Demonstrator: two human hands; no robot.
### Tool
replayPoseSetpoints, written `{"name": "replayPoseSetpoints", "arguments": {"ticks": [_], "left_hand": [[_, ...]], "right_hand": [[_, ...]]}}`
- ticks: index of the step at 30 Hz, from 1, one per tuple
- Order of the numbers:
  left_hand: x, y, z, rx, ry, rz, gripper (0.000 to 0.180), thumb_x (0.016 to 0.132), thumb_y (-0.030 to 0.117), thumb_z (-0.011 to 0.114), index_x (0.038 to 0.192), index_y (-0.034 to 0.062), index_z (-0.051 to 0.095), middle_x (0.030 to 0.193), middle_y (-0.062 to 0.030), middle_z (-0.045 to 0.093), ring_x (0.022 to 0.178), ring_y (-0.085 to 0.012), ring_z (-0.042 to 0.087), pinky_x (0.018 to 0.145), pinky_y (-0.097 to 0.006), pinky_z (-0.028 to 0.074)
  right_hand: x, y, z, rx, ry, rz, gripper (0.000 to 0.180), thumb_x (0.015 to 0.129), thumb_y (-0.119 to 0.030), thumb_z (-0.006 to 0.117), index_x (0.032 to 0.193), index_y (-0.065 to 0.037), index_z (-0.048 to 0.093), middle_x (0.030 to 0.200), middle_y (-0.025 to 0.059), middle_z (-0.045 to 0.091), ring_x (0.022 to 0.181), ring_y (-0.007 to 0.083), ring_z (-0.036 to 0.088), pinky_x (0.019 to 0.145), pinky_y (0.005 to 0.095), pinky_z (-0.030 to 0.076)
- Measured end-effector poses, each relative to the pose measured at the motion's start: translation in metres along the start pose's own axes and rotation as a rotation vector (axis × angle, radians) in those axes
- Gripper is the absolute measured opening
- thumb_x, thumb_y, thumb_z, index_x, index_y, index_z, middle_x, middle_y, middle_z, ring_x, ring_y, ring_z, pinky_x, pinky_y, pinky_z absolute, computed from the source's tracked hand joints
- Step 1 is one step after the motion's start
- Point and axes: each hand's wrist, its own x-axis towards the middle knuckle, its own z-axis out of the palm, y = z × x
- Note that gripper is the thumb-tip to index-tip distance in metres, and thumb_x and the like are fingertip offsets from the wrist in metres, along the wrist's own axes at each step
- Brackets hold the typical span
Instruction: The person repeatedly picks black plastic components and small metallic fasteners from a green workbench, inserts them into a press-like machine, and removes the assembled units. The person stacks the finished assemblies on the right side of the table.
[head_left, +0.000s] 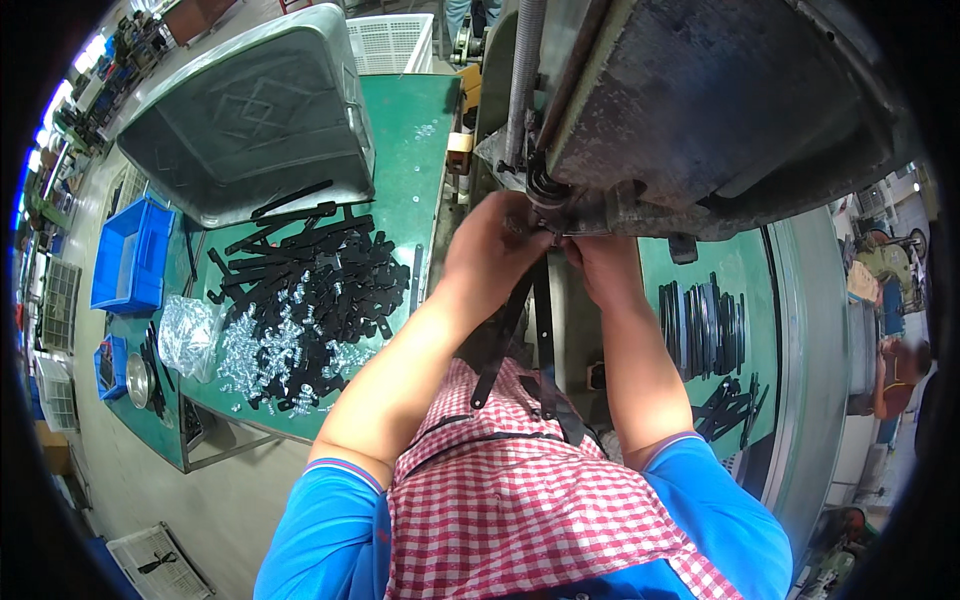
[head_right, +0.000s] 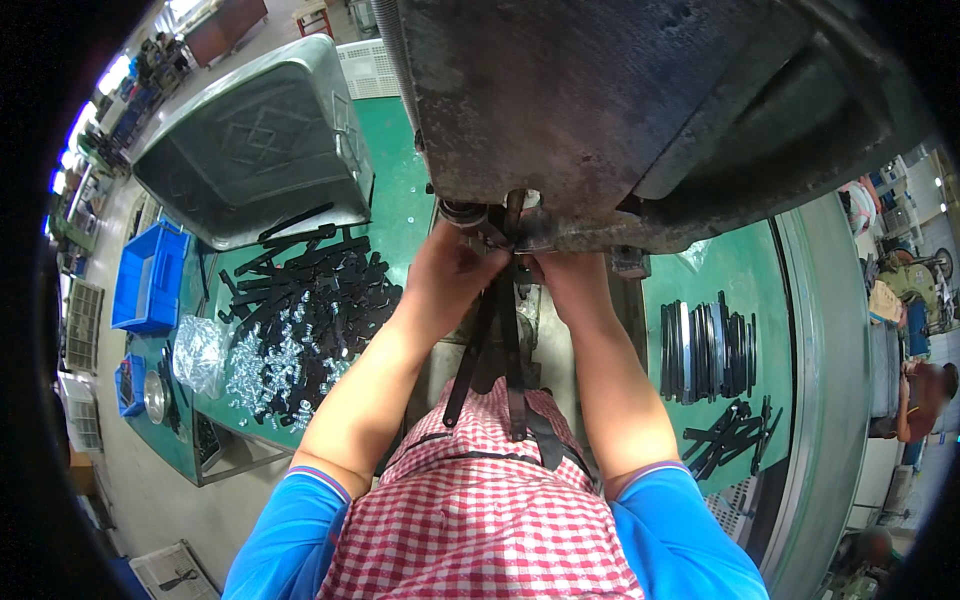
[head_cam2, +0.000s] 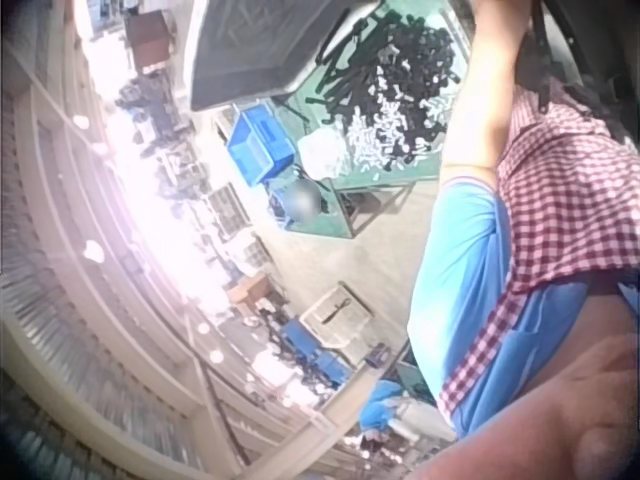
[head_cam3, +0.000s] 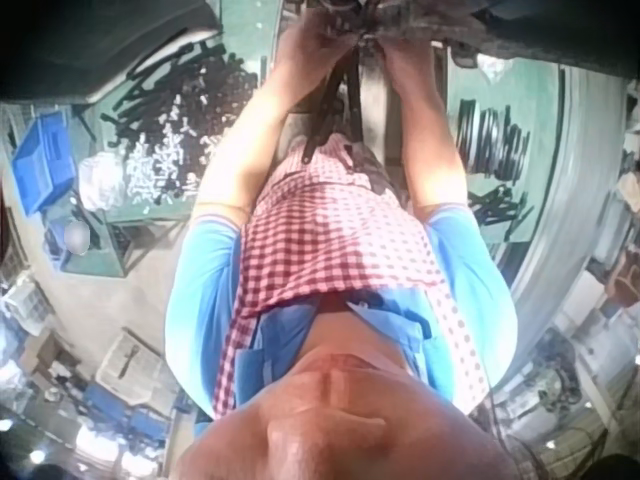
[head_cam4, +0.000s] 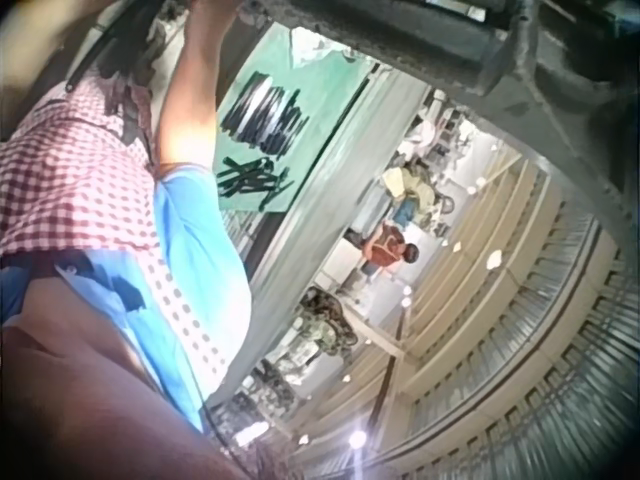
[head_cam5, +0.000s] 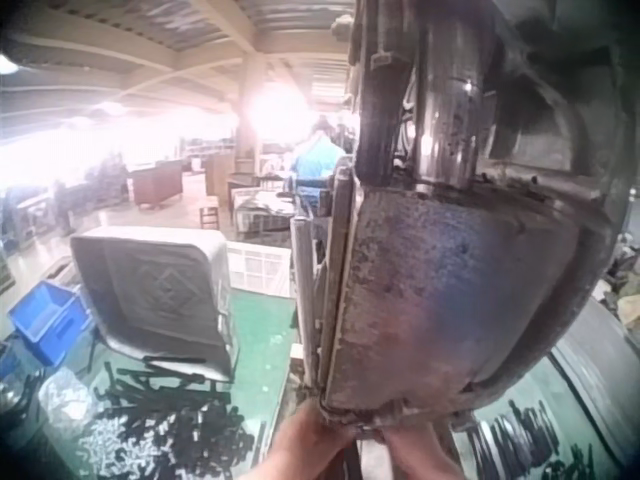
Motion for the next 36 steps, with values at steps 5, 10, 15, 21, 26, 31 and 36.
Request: {"name": "replayPoseSetpoints", "arguments": {"ticks": [5,10,15,21,26,31,36], "left_hand": [[-0.045,-0.022,-0.058,0.002,0.187,-0.109,0.031,0.09,0.021,0.052,0.114,0.0015,0.052,0.094,-0.006,0.058,0.07,-0.0091,0.053,0.063,-0.023,0.045],[-0.122,-0.069,-0.149,0.062,0.416,-0.313,0.02,0.091,0.01,0.048,0.108,0.001,0.054,0.083,-0.0012,0.054,0.065,-0.006,0.047,0.061,-0.019,0.041],[-0.172,-0.08,-0.203,0.607,0.545,-0.336,0.017,0.085,0.005,0.053,0.101,0.0037,0.058,0.085,-0.004,0.056,0.072,-0.0141,0.052,0.067,-0.026,0.044],[-0.172,-0.1,-0.2,1.045,0.285,-0.15,0.02,0.073,0.003,0.061,0.093,0.007,0.064,0.091,-0.0101,0.058,0.089,-0.0284,0.056,0.08,-0.035,0.046],[-0.149,-0.104,-0.195,1.065,-0.068,-0.216,0.022,0.072,0.011,0.065,0.094,0.0092,0.065,0.09,-0.0092,0.06,0.09,-0.0281,0.057,0.079,-0.037,0.047],[-0.153,-0.118,-0.163,1.096,-0.288,-0.17,0.033,0.064,0.016,0.074,0.095,0.0109,0.063,0.09,-0.0077,0.057,0.09,-0.028,0.057,0.077,-0.037,0.048],[-0.153,-0.128,-0.155,1.1,-0.309,-0.197,0.026,0.066,0.012,0.072,0.09,0.007,0.062,0.09,-0.0075,0.058,0.089,-0.0283,0.056,0.077,-0.038,0.046]], "right_hand": [[0.006,0.011,-0.007,-0.239,-0.078,-0.027,0.011,0.085,-0.014,0.058,0.084,-0.003,0.059,0.067,0.0023,0.056,0.057,0.0072,0.051,0.05,0.024,0.039],[0.012,0.011,-0.014,-0.502,-0.142,-0.19,0.011,0.082,-0.013,0.06,0.082,-0.003,0.059,0.071,0.0026,0.058,0.066,0.0109,0.054,0.06,0.0277,0.043],[0.007,0.011,-0.007,-0.221,-0.012,0.059,0.01,0.078,-0.011,0.064,0.08,-0.002,0.059,0.07,0.0011,0.057,0.065,0.0107,0.051,0.058,0.028,0.041],[0.013,0.024,-0.013,-0.155,-0.014,0.14,0.015,0.079,-0.002,0.062,0.093,-0.006,0.057,0.078,0.0011,0.056,0.06,0.008,0.05,0.05,0.0202,0.037],[0.01,0.02,-0.009,-0.121,-0.015,0.135,0.021,0.08,-0.002,0.06,0.101,-0.005,0.061,0.079,0.0004,0.056,0.062,0.0066,0.049,0.049,0.0198,0.035],[0.008,0.022,-0.01,-0.079,-0.032,0.152,0.019,0.081,-0.002,0.06,0.1,-0.005,0.059,0.082,0.0008,0.057,0.063,0.0067,0.047,0.05,0.0207,0.034],[0.008,0.024,-0.007,-0.132,-0.001,0.119,0.015,0.081,-0.003,0.06,0.095,-0.005,0.056,0.081,0.0011,0.056,0.063,0.0077,0.047,0.05,0.0213,0.033]]}}
